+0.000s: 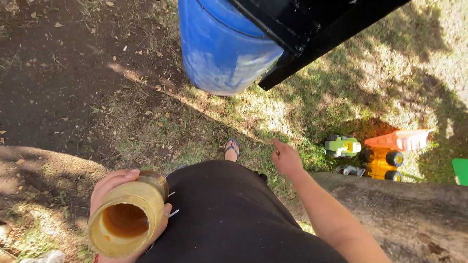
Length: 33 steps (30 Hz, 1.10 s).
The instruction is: Painting a wooden chair with black paint using a paintbrush while it is elevated on a barrel.
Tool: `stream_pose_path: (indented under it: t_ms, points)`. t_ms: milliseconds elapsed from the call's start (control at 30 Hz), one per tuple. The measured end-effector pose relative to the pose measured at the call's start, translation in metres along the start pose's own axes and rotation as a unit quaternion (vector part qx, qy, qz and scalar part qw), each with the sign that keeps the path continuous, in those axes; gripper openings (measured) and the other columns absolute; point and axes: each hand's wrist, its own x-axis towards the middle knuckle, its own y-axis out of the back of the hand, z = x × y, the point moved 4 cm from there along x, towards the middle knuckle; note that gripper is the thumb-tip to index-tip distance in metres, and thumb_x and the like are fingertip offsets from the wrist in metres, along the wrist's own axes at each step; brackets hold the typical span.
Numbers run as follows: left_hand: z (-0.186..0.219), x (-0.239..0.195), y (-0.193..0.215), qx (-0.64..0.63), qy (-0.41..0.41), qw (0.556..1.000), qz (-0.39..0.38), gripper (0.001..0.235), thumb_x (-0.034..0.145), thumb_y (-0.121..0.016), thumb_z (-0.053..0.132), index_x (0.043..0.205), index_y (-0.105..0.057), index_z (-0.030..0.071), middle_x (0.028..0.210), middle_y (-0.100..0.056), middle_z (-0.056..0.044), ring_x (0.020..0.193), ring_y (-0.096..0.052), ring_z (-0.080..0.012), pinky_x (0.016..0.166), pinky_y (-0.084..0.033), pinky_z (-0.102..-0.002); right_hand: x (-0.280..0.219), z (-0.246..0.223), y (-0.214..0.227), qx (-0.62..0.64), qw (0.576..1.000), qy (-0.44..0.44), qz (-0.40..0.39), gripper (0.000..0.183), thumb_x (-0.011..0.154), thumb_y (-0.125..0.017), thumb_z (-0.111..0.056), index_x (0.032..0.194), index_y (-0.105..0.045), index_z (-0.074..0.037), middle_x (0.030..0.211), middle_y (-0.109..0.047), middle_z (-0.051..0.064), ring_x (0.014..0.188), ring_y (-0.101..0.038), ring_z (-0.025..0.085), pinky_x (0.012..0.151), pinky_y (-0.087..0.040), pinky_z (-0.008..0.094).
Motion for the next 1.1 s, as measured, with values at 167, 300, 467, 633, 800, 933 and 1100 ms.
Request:
stream_pose_path:
  t_ms: [167,300,467,633,800,933,1100]
  points:
    - [0.024,0.012,-0.043,0.027,0.003,1.0,0.013,0.068,0.059,-0.087,0.032,0.114,-0.057,0.004,0.117,-0.063,-0.009,0.114,-0.06,-0.0234,0.114,-0.044,-0.036,0.024,0.02,0.038,-0.041,0.998,0.038,-0.003,0.055,0.099,-0.043,-0.018,0.153,-0.036,-0.018,0.106,-0.066,0.012,0.085,-0.066,0.021,0.08,-0.061,0.04]
    - [0.043,0.023,-0.076,0.024,-0.019,0.999,0.021,0.072,0.061,-0.085,0.037,0.116,-0.054,0.002,0.117,-0.06,-0.011,0.113,-0.061,-0.0229,0.113,-0.045,-0.034,0.041,0.022,0.065,-0.096,0.989,0.114,0.009,0.057,0.1,-0.047,-0.019,0.156,-0.033,-0.02,0.082,-0.064,0.004,0.076,-0.06,0.017,0.079,-0.058,0.035]
    - [0.059,0.022,-0.1,0.041,-0.015,0.999,0.016,0.069,0.061,-0.085,0.035,0.116,-0.056,0.004,0.118,-0.062,-0.01,0.113,-0.061,-0.0236,0.112,-0.046,-0.036,0.09,0.01,0.077,-0.229,0.956,0.176,-0.049,0.064,0.101,-0.047,-0.024,0.16,-0.021,-0.02,0.078,-0.059,0.004,0.071,-0.058,0.019,0.068,-0.054,0.036]
    - [0.059,0.003,-0.111,0.106,0.023,0.994,0.031,0.076,0.058,-0.086,0.039,0.119,-0.057,0.004,0.12,-0.062,-0.008,0.118,-0.059,-0.0235,0.116,-0.044,-0.036,0.149,0.005,0.059,-0.278,0.937,0.204,-0.064,0.081,0.093,-0.049,-0.011,0.162,-0.008,-0.021,0.056,-0.04,0.001,0.047,-0.039,0.018,0.044,-0.032,0.033]
    - [0.055,-0.024,-0.112,0.113,0.071,0.988,0.082,0.076,0.053,-0.085,0.031,0.116,-0.053,0.003,0.118,-0.062,-0.012,0.114,-0.062,-0.0251,0.111,-0.047,-0.035,0.172,-0.012,0.068,-0.186,0.967,0.107,-0.138,0.071,0.105,-0.038,-0.024,0.163,0.002,-0.03,0.069,-0.049,0.006,0.056,-0.047,0.02,0.046,-0.039,0.031]
    - [0.059,-0.039,-0.11,0.13,0.095,0.983,0.093,0.079,0.051,-0.086,0.03,0.117,-0.05,0.006,0.118,-0.062,-0.013,0.115,-0.062,-0.0253,0.113,-0.046,-0.034,0.175,-0.017,0.078,0.08,0.982,0.041,-0.167,0.063,0.103,-0.03,-0.019,0.162,-0.012,-0.033,0.07,-0.056,0.011,0.044,-0.034,0.014,0.041,-0.029,0.03]
    - [0.066,-0.046,-0.114,0.147,0.16,0.968,0.125,0.08,0.05,-0.085,0.029,0.118,-0.05,0.005,0.12,-0.061,-0.012,0.115,-0.063,-0.0227,0.112,-0.045,-0.033,0.177,-0.016,0.073,0.159,0.973,0.051,-0.157,0.063,0.102,-0.034,-0.023,0.161,-0.015,-0.033,0.057,-0.039,0.001,0.042,-0.03,0.013,0.041,-0.026,0.031]
